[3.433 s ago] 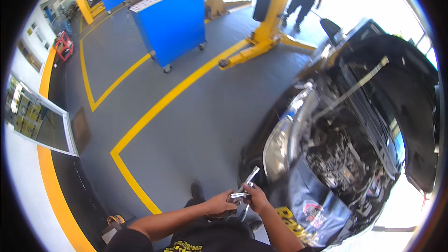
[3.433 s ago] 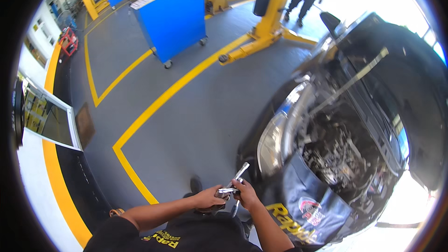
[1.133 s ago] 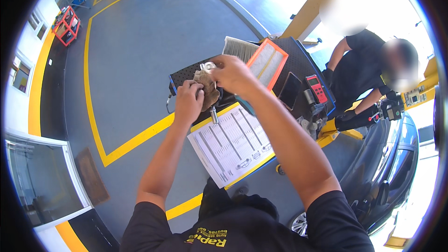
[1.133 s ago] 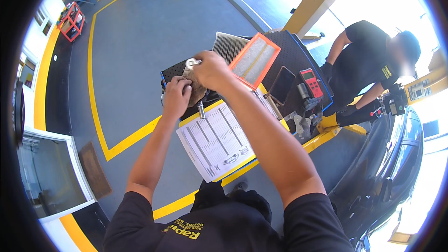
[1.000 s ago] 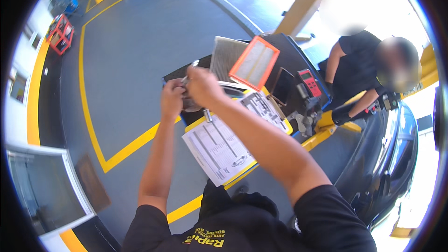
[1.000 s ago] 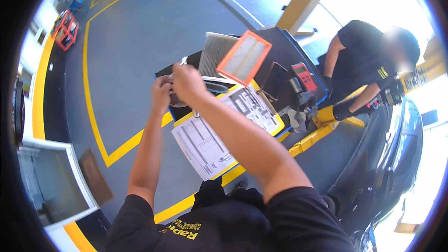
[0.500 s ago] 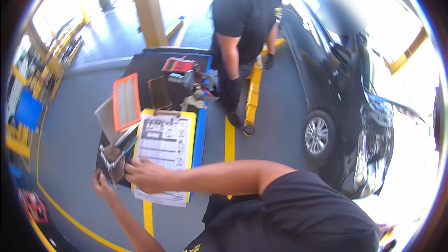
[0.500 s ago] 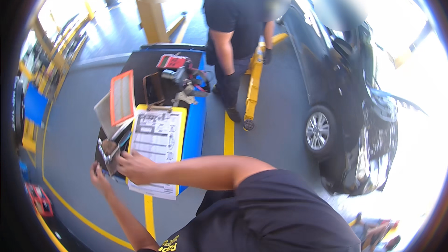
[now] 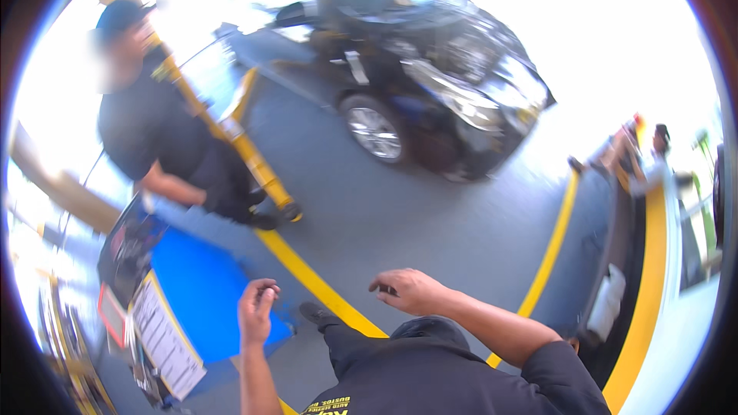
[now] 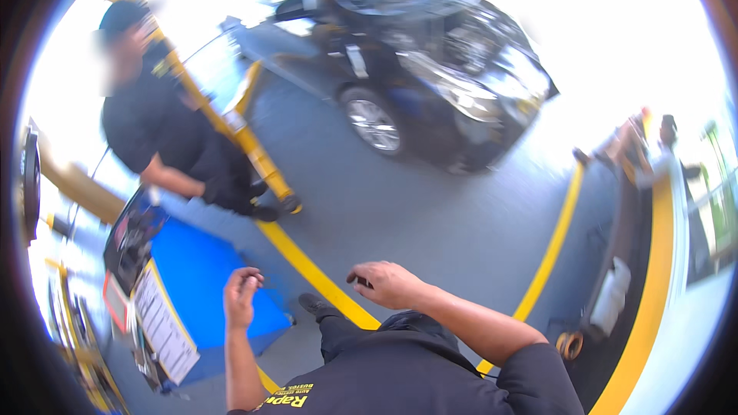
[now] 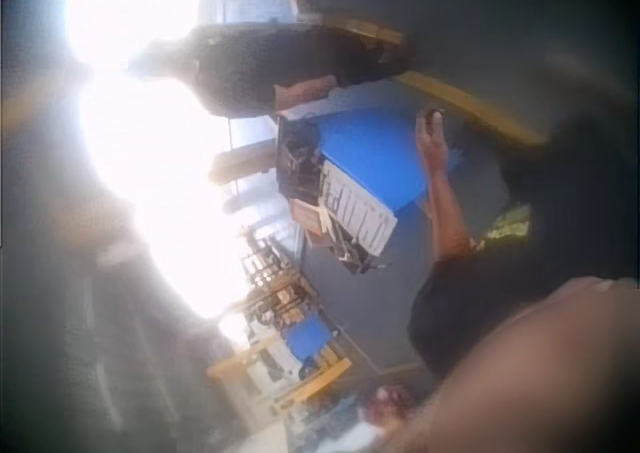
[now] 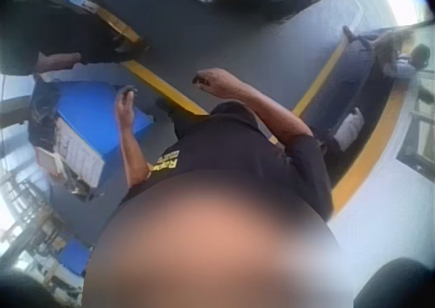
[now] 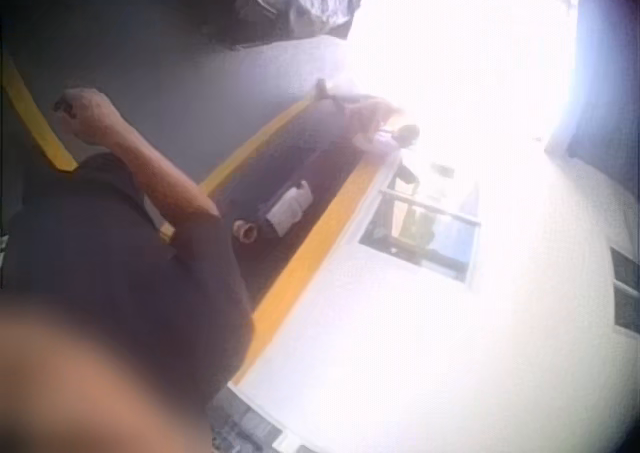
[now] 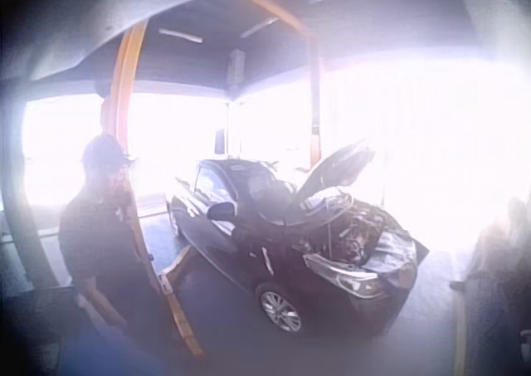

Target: The person removes spark plugs from the engine using a socket wrench, cleans them with a rag, and reinstalls them one by one. The person also briefly walks to a tool cart to retrieve a rag before returning to the engine.

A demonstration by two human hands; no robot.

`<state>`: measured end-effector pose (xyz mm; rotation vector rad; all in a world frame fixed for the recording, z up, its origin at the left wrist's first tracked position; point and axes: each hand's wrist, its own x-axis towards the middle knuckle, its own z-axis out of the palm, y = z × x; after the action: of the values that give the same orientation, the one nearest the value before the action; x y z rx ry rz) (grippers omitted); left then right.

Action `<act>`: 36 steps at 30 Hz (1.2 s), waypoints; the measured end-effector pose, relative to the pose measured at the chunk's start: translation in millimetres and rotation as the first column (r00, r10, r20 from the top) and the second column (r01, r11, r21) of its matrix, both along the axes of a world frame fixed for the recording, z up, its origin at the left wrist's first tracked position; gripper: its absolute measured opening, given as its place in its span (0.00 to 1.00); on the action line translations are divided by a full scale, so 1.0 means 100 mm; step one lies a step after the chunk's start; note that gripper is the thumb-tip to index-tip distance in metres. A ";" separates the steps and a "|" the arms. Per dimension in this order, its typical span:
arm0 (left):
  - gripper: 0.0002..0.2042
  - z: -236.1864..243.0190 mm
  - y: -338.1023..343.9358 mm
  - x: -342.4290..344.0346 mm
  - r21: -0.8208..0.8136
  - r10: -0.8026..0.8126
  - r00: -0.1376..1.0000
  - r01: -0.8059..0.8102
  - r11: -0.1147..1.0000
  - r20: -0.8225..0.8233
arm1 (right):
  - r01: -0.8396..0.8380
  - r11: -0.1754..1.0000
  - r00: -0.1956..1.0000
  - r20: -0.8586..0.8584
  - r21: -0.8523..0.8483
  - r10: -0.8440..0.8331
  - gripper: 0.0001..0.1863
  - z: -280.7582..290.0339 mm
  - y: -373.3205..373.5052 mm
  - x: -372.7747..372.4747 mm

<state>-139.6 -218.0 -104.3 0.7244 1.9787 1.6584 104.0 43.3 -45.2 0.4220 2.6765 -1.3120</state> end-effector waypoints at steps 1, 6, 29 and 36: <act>0.08 -0.33 0.26 0.15 -0.021 -0.049 0.996 0.051 0.998 0.070 | 0.082 0.996 0.996 0.026 -0.030 -0.082 0.15 0.04 0.05 0.41; 0.13 -1.95 0.86 1.02 -0.726 -0.630 0.664 0.651 0.222 0.403 | 0.408 0.902 0.910 0.147 -0.143 -0.388 0.14 0.43 0.78 2.02; 0.16 -0.99 9.98 4.32 -0.284 -0.732 0.659 0.746 0.603 0.176 | 0.996 -0.068 -0.007 0.727 -0.054 -0.686 0.18 -1.91 5.18 7.72; 0.20 -1.91 10.74 5.02 -0.730 -0.761 0.557 0.663 0.165 0.333 | 0.979 0.201 0.192 0.453 -0.030 -0.871 0.18 -1.45 8.86 7.96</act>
<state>362.1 855.5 -295.4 1.1154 1.6810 0.0405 899.7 929.0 -190.1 2.3016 1.6298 -1.5675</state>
